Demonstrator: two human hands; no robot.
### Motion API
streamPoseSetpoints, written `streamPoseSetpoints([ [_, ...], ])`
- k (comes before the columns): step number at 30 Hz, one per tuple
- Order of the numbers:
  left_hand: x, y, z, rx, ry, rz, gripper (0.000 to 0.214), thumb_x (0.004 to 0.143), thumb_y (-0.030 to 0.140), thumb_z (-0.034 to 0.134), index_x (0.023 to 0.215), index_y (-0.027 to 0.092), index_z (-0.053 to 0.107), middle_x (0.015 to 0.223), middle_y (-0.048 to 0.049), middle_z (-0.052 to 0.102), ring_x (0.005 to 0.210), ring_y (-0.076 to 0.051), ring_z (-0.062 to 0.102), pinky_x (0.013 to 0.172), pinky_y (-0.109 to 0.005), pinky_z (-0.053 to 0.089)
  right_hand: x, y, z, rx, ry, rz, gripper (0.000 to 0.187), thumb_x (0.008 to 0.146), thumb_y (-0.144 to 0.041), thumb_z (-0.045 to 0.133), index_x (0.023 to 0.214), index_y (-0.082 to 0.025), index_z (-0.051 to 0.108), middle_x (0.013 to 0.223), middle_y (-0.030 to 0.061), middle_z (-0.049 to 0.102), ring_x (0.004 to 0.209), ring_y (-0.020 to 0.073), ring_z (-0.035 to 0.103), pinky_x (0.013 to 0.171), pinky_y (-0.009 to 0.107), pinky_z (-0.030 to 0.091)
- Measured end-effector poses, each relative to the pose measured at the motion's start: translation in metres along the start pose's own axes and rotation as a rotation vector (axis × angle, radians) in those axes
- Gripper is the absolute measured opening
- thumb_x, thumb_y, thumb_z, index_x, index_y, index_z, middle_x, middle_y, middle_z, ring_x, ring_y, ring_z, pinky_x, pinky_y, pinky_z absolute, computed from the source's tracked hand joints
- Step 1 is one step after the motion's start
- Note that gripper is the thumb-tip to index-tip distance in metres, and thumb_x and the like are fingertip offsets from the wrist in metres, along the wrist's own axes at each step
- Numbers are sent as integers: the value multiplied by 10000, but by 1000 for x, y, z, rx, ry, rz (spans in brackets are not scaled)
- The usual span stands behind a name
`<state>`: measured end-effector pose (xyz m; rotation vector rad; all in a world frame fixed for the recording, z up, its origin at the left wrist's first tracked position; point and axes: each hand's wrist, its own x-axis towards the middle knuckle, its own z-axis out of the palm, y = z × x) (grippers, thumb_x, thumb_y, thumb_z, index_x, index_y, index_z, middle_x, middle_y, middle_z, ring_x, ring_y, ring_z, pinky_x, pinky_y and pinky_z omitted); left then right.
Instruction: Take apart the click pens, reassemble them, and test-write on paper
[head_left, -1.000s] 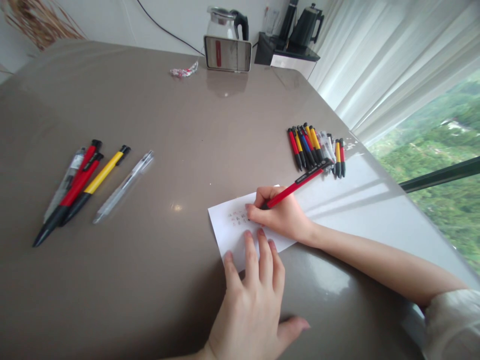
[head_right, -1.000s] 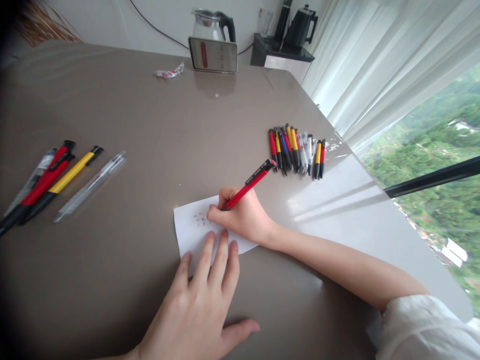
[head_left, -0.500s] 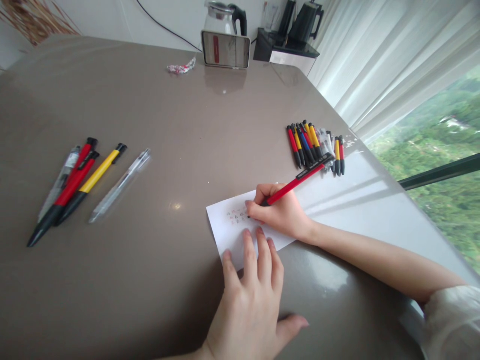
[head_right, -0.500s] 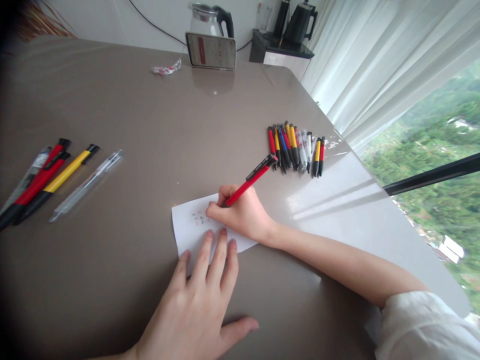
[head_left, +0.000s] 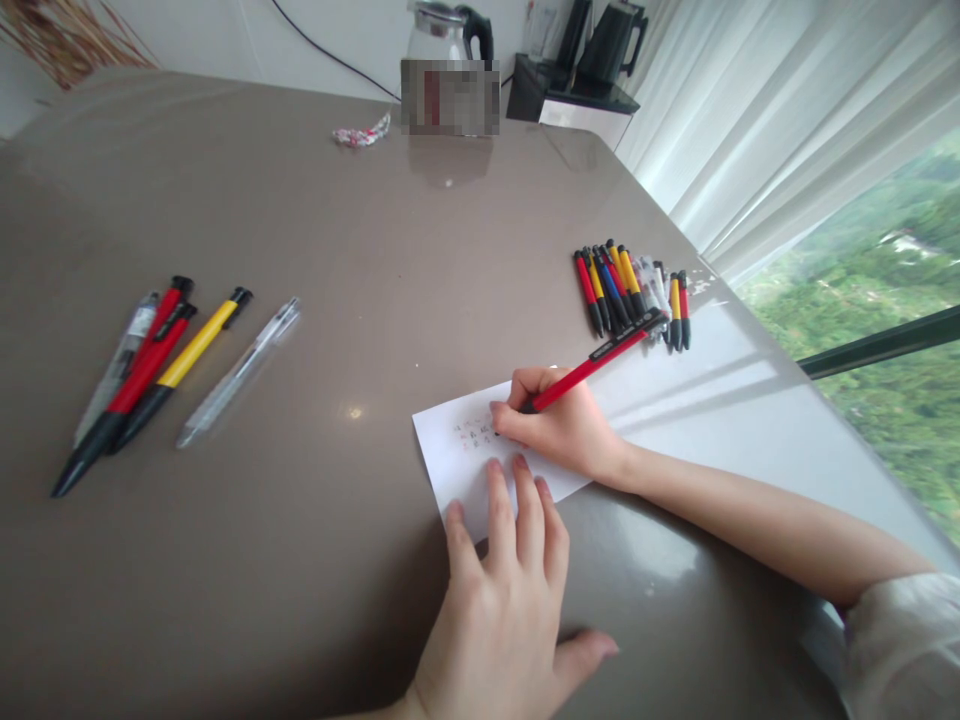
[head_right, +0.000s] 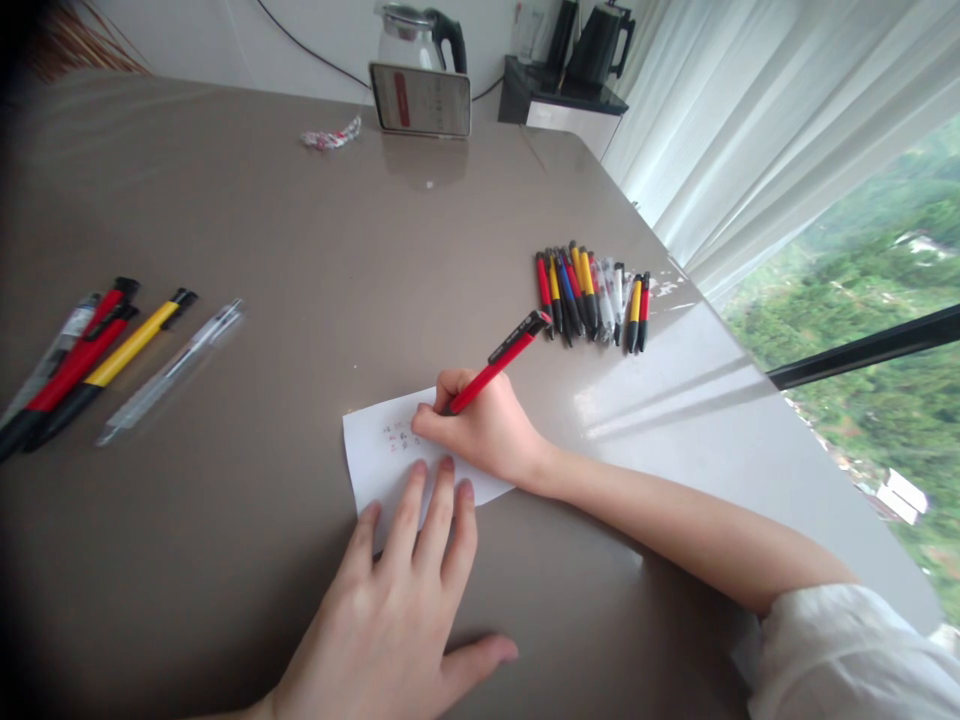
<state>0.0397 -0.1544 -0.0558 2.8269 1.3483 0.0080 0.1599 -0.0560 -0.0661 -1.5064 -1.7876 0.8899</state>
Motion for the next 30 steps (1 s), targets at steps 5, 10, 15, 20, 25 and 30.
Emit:
streamPoseSetpoints([
  [5,0,0,-1,-4,-8,-5,756,696,657,291,1242,144,397,1308,-170,349,1207,-371,248,837,-495,371,0,-1,0,1,-11,-15,155,622,-191,503,498,-161,414,467,-46,414,458,56,350,428,184,291],
  [10,1,-1,-2,-11,-16,-8,748,694,656,298,1242,157,400,1304,-159,361,1208,-364,252,840,-485,372,0,-2,0,-20,-8,-12,150,616,-180,499,496,-161,411,467,-46,408,460,57,347,433,188,290],
  [15,1,0,-2,-8,-17,-13,753,691,657,306,1243,153,396,1307,-162,354,1211,-365,247,846,-487,367,0,0,0,-20,7,-18,155,618,-177,496,493,-161,406,460,-48,400,457,56,345,429,184,289],
  [20,1,0,-2,-2,-19,-14,753,695,657,295,1243,150,397,1308,-165,352,1214,-363,243,845,-490,367,1,-1,-1,-4,3,-8,163,625,-190,501,496,-161,406,457,-48,403,452,54,345,423,183,283],
  [25,1,0,-2,0,-20,-16,756,694,659,296,1244,150,394,1308,-164,353,1216,-364,236,847,-492,365,0,-2,-1,-12,-4,-14,158,623,-182,499,497,-161,406,464,-47,411,458,56,350,431,185,290],
  [30,1,0,-2,-1,-16,-14,750,696,657,292,1246,157,392,1308,-158,355,1215,-360,242,846,-487,367,0,-1,0,-30,7,-34,152,612,-177,498,492,-161,407,466,-46,414,459,55,351,435,185,293],
])
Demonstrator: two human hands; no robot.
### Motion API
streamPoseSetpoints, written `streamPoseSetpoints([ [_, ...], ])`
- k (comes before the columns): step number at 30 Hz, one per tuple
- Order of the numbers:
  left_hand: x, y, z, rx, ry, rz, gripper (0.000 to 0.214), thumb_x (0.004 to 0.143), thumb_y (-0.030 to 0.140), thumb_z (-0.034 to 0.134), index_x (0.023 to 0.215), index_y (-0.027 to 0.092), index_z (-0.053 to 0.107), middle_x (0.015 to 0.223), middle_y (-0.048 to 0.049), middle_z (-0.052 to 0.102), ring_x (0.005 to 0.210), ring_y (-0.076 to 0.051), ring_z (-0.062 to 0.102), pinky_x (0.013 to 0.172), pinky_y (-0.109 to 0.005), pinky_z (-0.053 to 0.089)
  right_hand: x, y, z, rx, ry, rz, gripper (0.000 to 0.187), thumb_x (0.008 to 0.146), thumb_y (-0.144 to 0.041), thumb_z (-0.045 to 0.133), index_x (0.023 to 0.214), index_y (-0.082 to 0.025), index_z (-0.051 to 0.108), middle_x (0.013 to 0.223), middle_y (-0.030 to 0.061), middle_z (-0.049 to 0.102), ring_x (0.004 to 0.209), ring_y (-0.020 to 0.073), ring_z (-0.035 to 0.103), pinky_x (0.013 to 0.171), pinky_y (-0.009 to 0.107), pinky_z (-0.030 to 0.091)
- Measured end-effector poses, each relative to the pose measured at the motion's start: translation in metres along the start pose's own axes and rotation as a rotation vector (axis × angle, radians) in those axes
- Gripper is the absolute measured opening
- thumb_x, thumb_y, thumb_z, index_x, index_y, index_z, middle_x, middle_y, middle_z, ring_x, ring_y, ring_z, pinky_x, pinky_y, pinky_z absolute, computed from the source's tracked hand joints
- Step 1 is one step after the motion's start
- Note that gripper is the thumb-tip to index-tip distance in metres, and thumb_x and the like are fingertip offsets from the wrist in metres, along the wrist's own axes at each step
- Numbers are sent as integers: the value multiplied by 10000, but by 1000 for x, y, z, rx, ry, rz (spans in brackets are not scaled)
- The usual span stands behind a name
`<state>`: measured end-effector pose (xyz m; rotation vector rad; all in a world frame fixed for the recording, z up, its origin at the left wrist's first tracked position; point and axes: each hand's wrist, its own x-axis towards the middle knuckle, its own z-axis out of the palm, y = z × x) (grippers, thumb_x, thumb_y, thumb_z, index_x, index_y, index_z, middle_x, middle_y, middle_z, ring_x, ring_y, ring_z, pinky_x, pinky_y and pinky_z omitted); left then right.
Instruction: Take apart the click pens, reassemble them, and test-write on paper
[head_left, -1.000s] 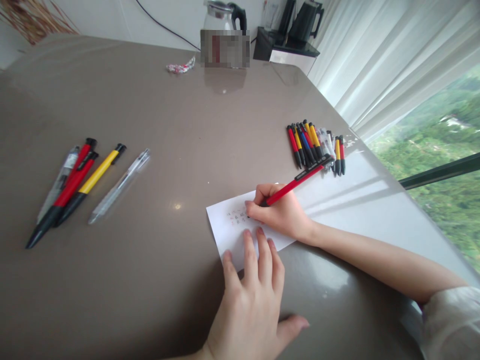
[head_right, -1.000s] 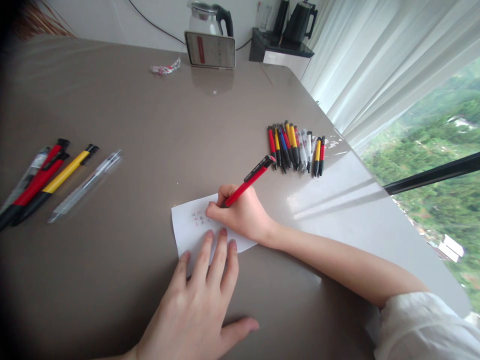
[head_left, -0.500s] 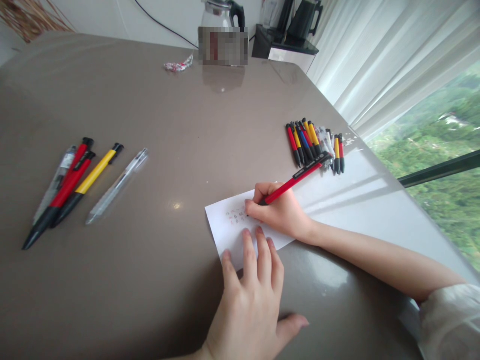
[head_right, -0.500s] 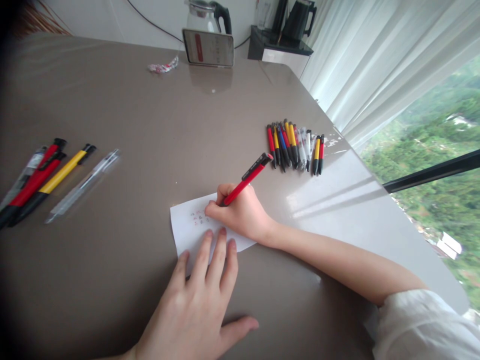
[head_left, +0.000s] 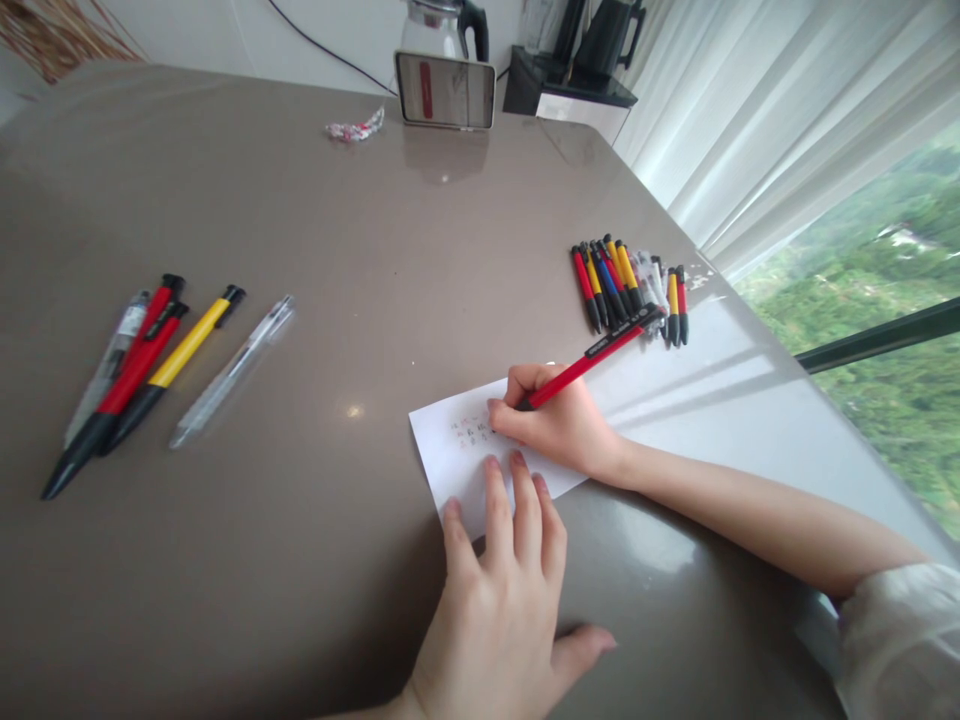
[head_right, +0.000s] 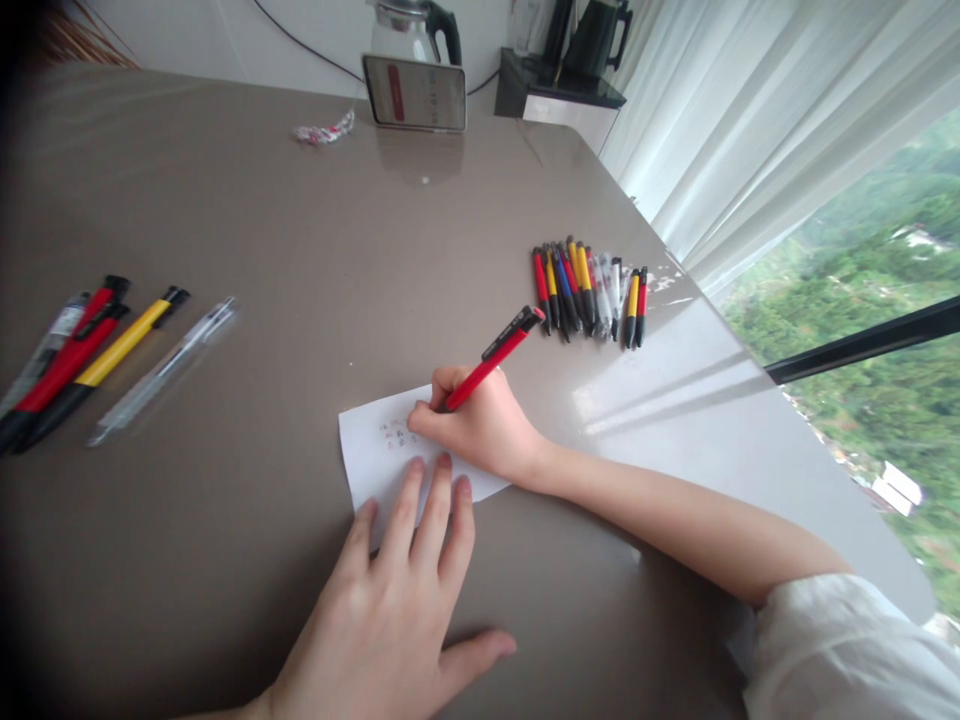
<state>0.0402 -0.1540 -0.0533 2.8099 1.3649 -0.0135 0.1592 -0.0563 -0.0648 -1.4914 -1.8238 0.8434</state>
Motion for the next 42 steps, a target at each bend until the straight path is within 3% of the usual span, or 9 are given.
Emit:
streamPoseSetpoints([
  [42,-1,1,4,13,18,-3,759,690,657,303,1248,149,387,1315,-165,340,1218,-367,229,850,-489,359,0,1,0,27,-1,-13,156,617,-174,491,494,-161,395,462,-47,399,455,53,338,429,182,288],
])
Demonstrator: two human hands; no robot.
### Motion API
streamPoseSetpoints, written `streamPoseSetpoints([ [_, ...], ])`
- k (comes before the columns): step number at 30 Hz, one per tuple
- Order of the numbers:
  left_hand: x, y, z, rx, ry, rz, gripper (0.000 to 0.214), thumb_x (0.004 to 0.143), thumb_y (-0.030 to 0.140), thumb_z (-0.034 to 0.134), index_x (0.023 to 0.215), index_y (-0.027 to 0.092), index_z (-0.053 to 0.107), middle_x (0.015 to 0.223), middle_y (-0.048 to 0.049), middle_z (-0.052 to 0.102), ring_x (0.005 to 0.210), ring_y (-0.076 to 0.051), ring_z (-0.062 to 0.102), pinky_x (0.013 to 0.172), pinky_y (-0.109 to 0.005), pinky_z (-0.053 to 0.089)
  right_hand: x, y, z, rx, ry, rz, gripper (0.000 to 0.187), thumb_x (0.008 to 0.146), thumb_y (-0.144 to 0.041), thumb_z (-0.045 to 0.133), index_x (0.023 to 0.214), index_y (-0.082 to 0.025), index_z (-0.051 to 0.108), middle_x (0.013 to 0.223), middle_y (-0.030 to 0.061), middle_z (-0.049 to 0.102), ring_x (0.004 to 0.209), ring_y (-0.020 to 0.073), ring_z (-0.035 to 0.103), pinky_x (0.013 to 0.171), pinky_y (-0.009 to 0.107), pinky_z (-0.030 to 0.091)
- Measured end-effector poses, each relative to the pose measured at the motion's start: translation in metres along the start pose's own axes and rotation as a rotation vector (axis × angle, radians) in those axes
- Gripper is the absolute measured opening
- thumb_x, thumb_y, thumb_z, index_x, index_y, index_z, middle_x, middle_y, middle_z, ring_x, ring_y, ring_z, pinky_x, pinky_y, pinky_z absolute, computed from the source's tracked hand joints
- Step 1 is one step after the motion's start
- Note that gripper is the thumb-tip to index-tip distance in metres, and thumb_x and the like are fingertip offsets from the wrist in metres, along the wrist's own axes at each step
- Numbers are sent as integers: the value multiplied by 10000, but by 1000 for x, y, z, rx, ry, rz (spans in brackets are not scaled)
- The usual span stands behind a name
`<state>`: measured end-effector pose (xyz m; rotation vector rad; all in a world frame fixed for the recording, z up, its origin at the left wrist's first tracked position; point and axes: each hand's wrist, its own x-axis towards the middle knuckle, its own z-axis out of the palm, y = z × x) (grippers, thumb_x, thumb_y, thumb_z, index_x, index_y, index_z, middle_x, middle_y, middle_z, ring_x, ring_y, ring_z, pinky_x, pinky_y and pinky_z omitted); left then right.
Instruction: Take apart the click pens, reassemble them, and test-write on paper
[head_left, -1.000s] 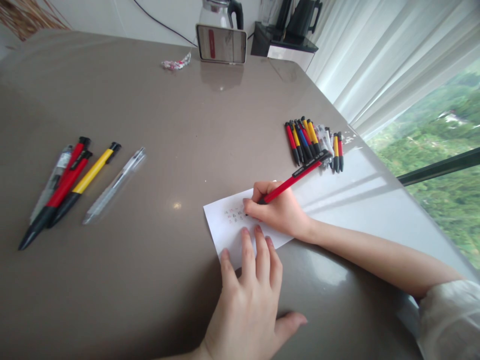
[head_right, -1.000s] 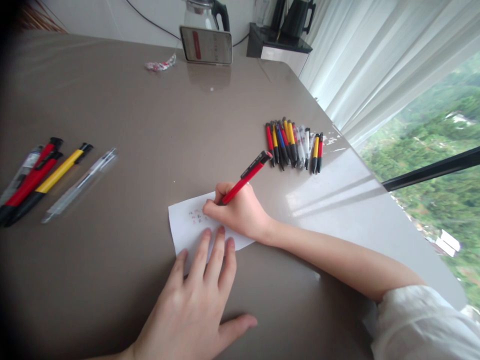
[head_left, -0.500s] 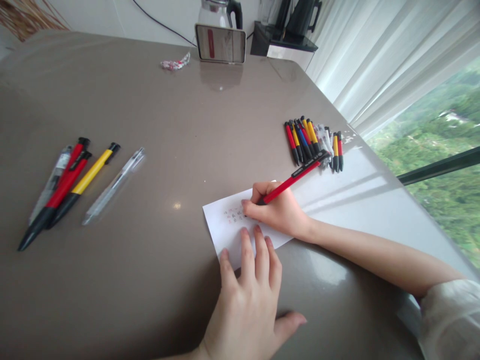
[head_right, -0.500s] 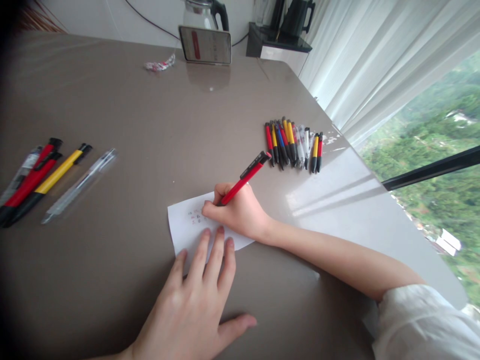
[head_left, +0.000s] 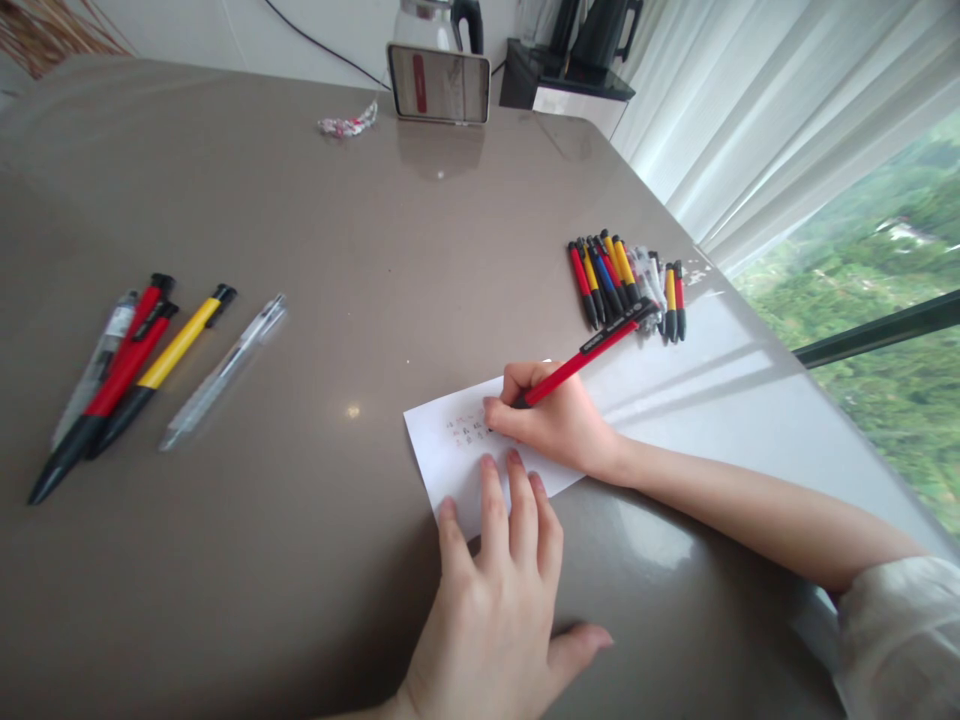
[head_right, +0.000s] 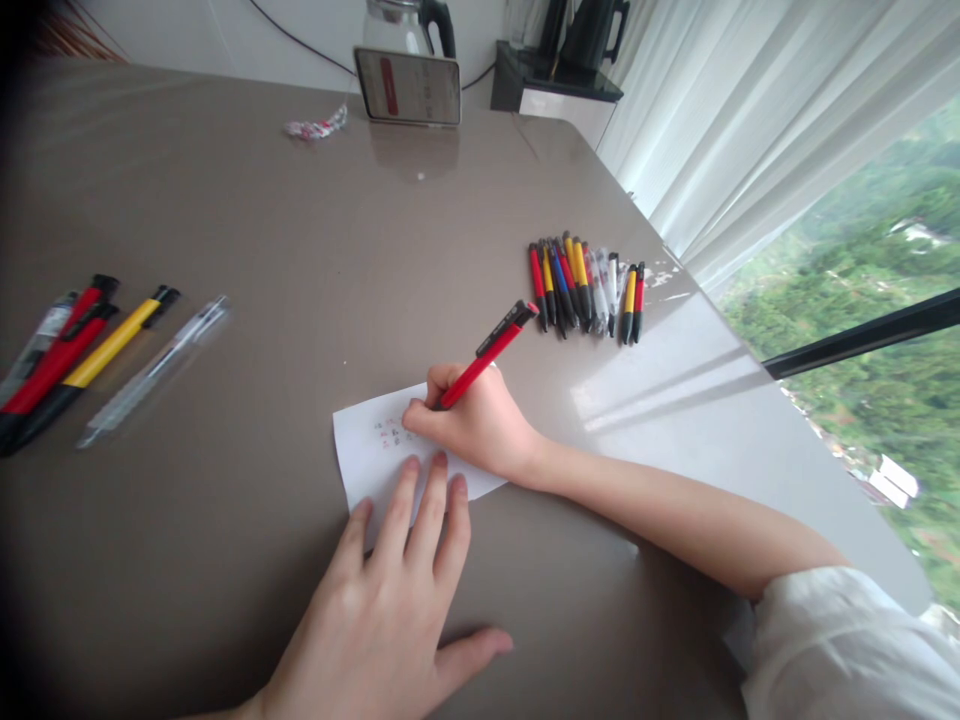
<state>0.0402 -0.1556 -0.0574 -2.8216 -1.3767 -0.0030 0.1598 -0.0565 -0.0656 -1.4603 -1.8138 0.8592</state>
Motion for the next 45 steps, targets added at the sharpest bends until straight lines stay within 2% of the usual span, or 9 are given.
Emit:
streamPoseSetpoints([
  [11,1,1,-2,21,7,-3,761,686,660,306,1238,145,401,1307,-164,353,1219,-367,228,847,-492,365,0,1,1,3,9,-20,160,608,-160,488,489,-162,381,458,-53,376,450,48,319,418,175,281],
  [20,1,-1,-2,7,12,8,762,677,657,332,1237,146,404,1302,-161,362,1208,-370,247,837,-478,372,-1,4,0,62,71,64,177,605,-171,490,483,-167,362,443,-61,323,441,48,296,386,174,241],
  [29,1,-1,-3,-10,5,8,770,688,670,278,1233,141,409,1297,-169,366,1203,-367,256,828,-483,374,-1,2,0,35,39,22,159,609,-156,484,487,-163,383,453,-56,351,450,49,302,401,174,262],
  [45,1,0,1,-7,15,3,770,688,668,283,1239,142,400,1305,-171,352,1215,-364,238,841,-489,365,0,0,0,-9,23,9,153,615,-164,482,489,-162,396,456,-52,369,450,51,309,414,180,271],
])
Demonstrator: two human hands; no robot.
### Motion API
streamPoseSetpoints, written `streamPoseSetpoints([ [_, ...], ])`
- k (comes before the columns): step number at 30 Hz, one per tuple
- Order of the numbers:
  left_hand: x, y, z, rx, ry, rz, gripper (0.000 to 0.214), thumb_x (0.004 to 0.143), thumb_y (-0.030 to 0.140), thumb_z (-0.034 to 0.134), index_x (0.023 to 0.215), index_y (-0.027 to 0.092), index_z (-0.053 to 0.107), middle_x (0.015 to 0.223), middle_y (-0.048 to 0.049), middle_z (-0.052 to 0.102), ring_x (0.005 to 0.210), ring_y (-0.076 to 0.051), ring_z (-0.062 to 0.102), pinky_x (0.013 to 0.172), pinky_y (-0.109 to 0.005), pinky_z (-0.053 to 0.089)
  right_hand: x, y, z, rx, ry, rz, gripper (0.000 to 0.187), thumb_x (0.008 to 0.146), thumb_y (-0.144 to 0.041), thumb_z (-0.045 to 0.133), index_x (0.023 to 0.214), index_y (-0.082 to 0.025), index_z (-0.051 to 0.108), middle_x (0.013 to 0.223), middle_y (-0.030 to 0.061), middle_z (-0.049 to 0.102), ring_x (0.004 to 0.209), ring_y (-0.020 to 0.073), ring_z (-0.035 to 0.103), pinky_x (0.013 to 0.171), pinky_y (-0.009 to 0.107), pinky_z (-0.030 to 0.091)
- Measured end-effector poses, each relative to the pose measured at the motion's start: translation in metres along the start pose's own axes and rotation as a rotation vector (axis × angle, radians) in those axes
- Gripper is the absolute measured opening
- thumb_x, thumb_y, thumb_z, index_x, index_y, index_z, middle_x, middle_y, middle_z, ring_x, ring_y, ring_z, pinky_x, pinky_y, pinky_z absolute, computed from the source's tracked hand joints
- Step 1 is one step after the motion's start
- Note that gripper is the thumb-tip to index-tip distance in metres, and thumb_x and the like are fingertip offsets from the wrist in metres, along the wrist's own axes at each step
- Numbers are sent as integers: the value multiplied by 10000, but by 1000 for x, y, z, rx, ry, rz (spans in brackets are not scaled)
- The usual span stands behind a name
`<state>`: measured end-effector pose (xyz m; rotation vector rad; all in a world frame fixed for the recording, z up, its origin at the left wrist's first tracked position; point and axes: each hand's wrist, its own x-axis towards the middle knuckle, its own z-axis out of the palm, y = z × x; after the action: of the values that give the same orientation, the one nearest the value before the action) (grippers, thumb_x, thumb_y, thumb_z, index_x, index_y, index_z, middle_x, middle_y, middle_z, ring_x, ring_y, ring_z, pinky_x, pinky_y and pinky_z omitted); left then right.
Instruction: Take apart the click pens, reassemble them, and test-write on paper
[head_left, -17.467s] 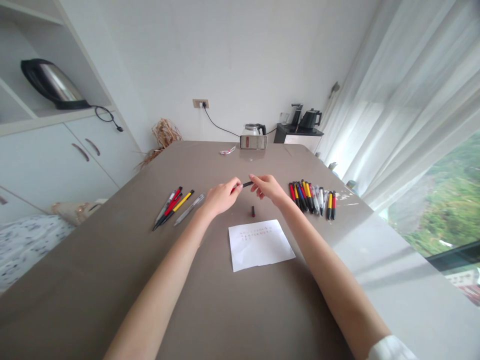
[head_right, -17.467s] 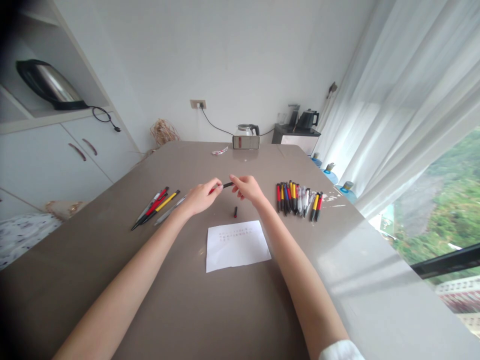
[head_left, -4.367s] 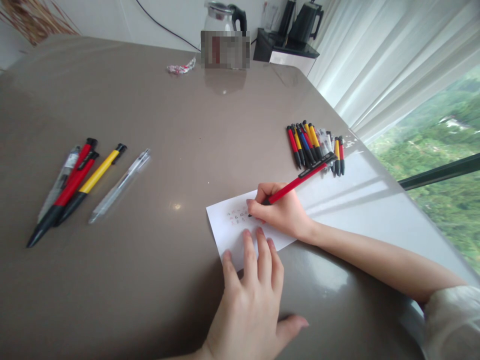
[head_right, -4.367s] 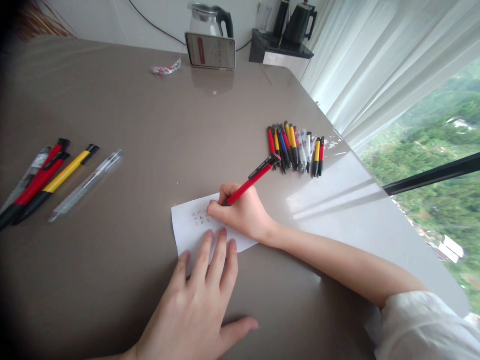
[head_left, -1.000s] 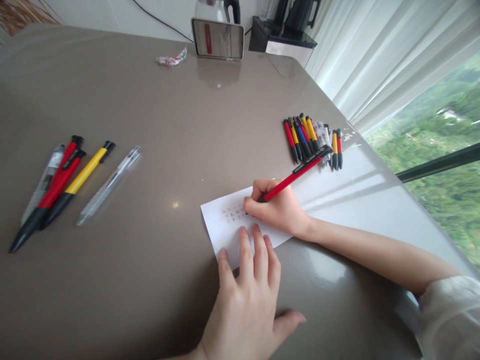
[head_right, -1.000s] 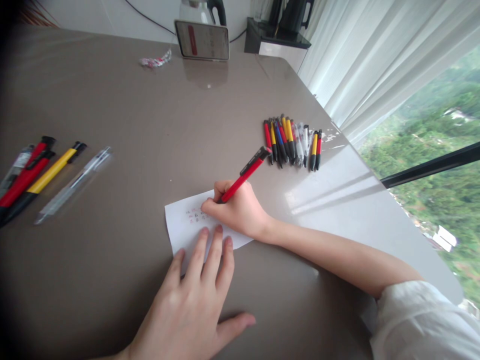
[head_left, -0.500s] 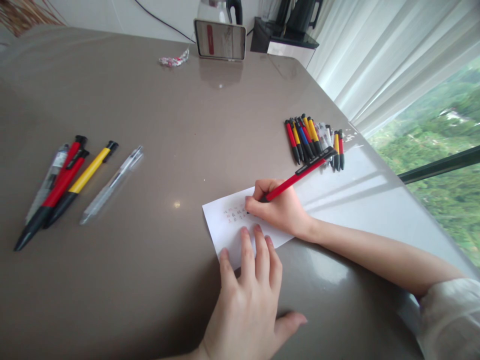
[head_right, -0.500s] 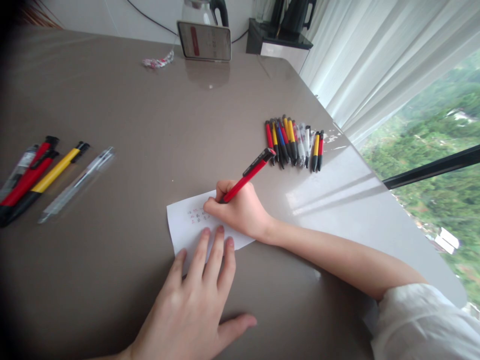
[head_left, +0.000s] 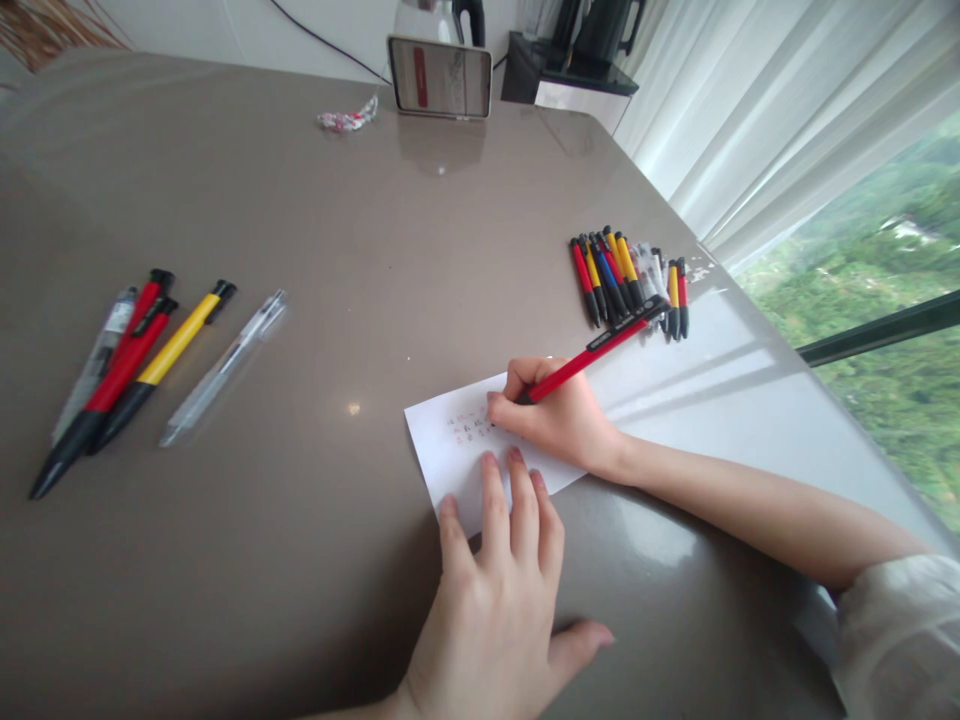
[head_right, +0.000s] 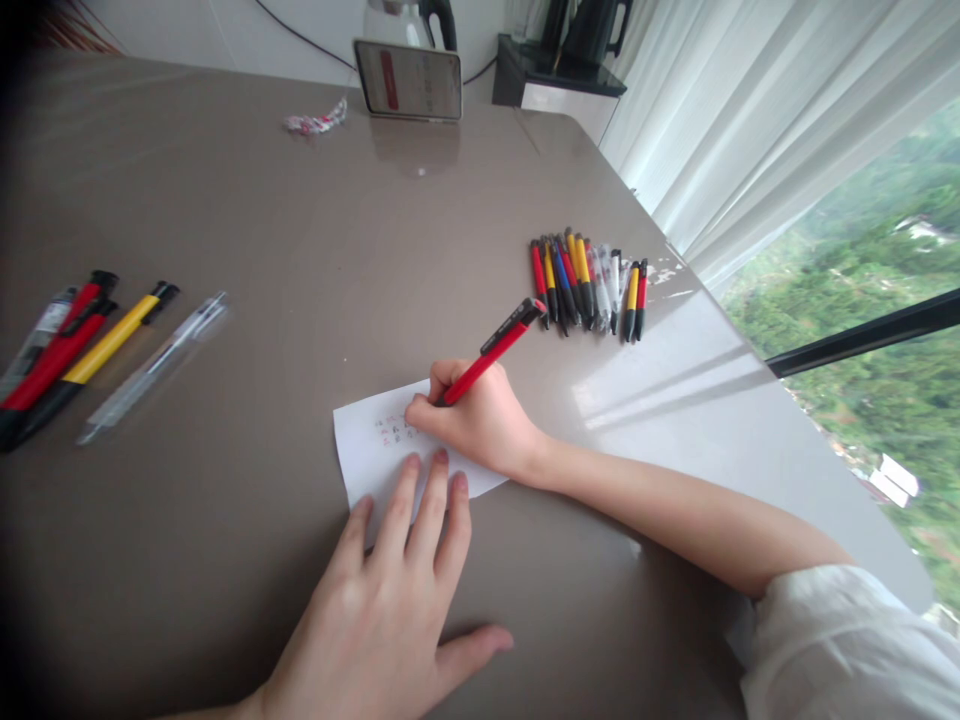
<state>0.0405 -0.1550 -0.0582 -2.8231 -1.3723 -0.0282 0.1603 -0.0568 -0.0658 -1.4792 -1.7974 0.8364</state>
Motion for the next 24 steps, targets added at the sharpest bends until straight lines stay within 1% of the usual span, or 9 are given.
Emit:
streamPoseSetpoints([
  [6,0,1,-2,10,-17,-3,774,678,666,318,1243,144,393,1313,-170,340,1216,-372,228,854,-494,356,0,0,0,12,3,-11,159,613,-164,484,489,-163,384,460,-52,372,454,52,315,420,182,274],
  [12,0,1,-5,2,-35,-13,759,675,656,343,1240,152,401,1311,-162,348,1214,-372,235,857,-490,358,0,0,0,30,1,35,148,613,-181,488,494,-162,402,457,-52,364,454,54,312,413,186,260],
  [16,1,2,-7,11,-46,-25,745,678,645,360,1239,156,403,1310,-156,352,1217,-364,236,865,-480,356,0,0,0,32,10,35,139,604,-171,484,490,-161,404,454,-54,360,455,53,307,414,185,258],
  [24,1,2,-8,26,-42,-22,749,686,648,339,1238,147,403,1311,-166,346,1221,-357,235,867,-481,355,0,-1,0,23,-1,25,145,607,-164,476,488,-162,393,458,-54,361,456,53,305,420,186,264],
])
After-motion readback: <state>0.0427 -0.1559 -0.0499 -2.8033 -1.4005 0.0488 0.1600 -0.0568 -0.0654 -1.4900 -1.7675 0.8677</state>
